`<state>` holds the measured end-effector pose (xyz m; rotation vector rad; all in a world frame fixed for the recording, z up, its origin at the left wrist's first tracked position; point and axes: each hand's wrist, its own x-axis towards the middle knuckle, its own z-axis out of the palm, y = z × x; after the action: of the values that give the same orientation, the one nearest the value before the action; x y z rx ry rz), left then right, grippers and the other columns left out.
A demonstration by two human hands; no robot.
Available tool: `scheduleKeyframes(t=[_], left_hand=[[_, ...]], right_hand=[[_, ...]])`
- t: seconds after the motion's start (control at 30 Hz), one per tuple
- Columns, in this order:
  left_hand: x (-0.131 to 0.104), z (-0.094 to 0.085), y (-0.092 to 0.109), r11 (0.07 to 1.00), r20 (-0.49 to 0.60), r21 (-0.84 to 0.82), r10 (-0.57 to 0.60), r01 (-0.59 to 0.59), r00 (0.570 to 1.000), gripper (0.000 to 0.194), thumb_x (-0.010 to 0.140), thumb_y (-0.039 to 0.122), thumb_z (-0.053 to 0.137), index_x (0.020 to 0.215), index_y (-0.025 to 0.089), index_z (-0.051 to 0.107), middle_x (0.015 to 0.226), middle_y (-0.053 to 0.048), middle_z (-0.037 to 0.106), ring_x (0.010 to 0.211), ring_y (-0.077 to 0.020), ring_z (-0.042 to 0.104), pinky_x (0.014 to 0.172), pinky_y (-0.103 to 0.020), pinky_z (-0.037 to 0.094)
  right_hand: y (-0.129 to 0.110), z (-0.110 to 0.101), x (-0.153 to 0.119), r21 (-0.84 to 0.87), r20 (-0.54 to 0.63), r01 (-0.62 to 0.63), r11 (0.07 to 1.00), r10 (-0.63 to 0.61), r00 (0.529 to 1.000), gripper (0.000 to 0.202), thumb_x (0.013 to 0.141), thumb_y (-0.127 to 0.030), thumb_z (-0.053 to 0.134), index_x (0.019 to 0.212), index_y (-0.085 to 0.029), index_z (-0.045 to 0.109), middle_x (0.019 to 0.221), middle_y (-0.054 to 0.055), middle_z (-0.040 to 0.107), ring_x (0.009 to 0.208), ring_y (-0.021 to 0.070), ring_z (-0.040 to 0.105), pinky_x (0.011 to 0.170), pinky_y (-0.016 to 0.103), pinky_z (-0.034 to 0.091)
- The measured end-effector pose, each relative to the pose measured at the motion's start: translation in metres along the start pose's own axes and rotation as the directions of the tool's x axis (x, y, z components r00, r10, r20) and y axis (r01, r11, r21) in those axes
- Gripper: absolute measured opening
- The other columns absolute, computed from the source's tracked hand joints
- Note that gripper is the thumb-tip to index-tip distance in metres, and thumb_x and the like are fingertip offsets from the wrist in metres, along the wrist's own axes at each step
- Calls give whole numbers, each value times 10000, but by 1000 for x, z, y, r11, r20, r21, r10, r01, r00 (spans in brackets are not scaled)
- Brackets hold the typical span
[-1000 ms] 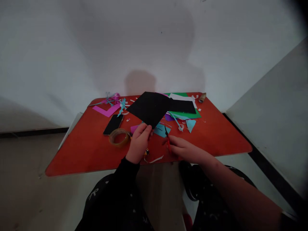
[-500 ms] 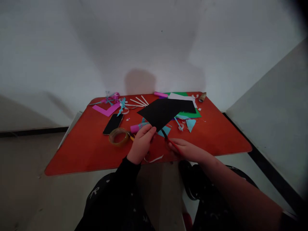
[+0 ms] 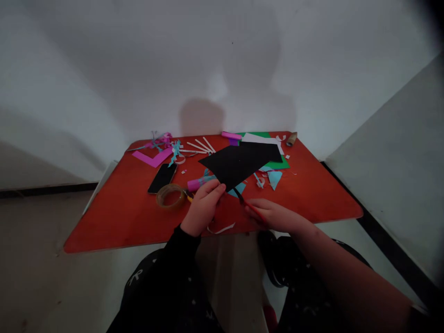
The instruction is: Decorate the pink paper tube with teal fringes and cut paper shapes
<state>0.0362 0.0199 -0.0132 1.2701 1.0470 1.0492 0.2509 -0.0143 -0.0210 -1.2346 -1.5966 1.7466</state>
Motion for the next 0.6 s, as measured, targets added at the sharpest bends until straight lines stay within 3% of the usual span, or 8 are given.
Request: scheduleKeyframes(t=[0.2, 0.6], left_hand=[[-1, -5, 0, 1000, 37, 21, -15, 14, 999, 363, 894, 412, 628, 658, 203, 447, 602, 38, 435, 576, -112, 389, 548, -259, 286], [-2, -10, 13, 994, 94, 106, -4, -6, 996, 331, 867, 394, 626, 633, 200, 496, 597, 24, 455, 571, -122, 404, 548, -272, 302]], right_hand=[[-9, -3, -4, -36, 44, -34, 999, 36, 998, 465, 918, -629, 588, 796, -180, 573, 711, -15, 499, 634, 116, 411, 559, 245, 350], [-11, -7, -6, -34, 168, -105, 994, 110, 980, 435, 966, -563, 535, 723, -204, 492, 575, -48, 475, 508, 98, 383, 502, 248, 303]])
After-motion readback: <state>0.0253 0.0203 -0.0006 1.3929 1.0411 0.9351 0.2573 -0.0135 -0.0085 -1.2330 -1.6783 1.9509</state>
